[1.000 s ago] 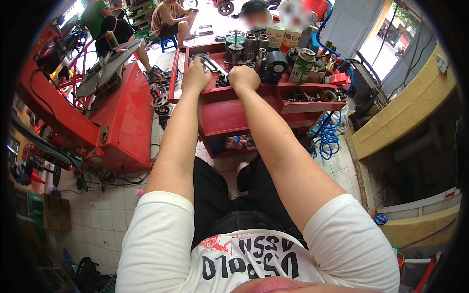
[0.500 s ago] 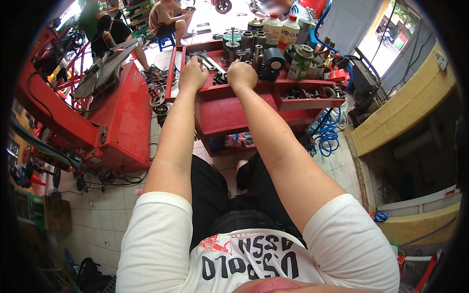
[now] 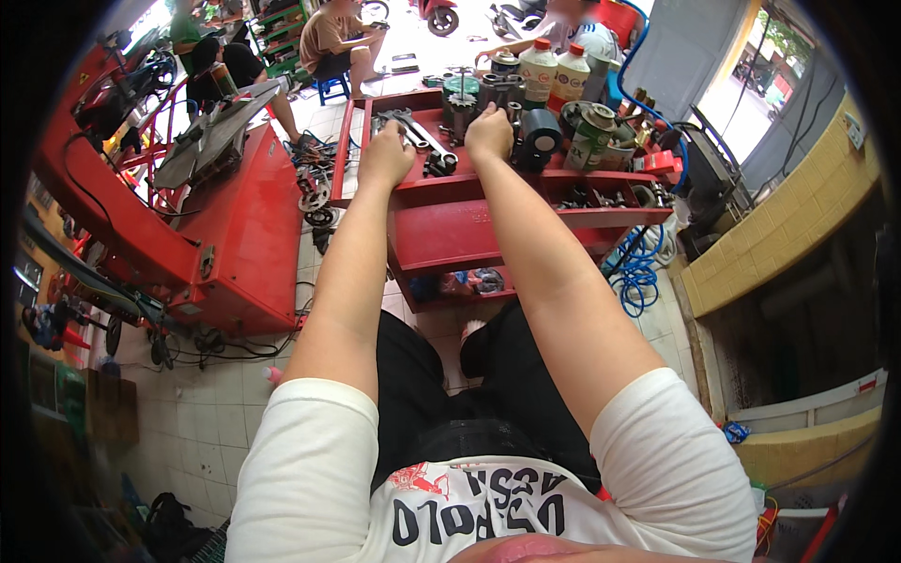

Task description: The person sits at a red tool cart and uses a wrench to tighten or loosen bolts on a small mechanical assembly. They repeatedly adjust the wrench and reposition the part while other people work in the background.

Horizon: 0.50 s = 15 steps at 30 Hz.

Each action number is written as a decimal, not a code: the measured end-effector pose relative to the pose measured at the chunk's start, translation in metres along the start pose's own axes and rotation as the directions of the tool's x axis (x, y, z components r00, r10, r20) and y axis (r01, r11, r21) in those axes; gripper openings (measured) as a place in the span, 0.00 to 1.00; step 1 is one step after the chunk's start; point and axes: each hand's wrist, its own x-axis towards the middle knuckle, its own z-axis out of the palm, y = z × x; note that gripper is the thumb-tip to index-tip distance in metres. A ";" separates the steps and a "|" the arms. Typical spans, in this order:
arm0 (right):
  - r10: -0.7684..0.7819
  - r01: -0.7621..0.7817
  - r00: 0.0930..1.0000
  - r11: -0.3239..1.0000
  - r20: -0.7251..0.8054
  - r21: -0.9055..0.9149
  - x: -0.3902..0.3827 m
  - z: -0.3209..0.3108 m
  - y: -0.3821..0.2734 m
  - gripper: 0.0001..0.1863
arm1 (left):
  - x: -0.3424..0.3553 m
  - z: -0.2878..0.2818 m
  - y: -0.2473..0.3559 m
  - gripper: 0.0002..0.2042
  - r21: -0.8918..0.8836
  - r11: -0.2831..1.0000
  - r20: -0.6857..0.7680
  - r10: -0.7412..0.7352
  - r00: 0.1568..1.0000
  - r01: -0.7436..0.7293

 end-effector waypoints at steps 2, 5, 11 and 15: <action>0.010 -0.008 0.999 0.999 -0.032 0.036 0.001 0.006 0.001 0.25 | -0.001 0.000 0.007 0.17 -0.026 0.999 0.016 0.025 1.000 -0.025; 0.049 -0.047 0.998 0.997 -0.030 0.053 0.004 0.018 0.007 0.23 | -0.001 0.002 0.012 0.18 -0.035 0.999 0.023 0.038 0.999 -0.037; 0.045 -0.045 0.999 0.996 0.008 0.075 0.010 0.037 0.015 0.24 | 0.000 0.001 0.009 0.18 -0.033 0.999 0.061 0.039 0.997 -0.037; 0.080 -0.084 0.996 0.992 0.040 0.093 0.022 0.046 0.026 0.25 | 0.004 0.008 0.004 0.18 -0.036 0.997 0.049 0.065 0.997 -0.064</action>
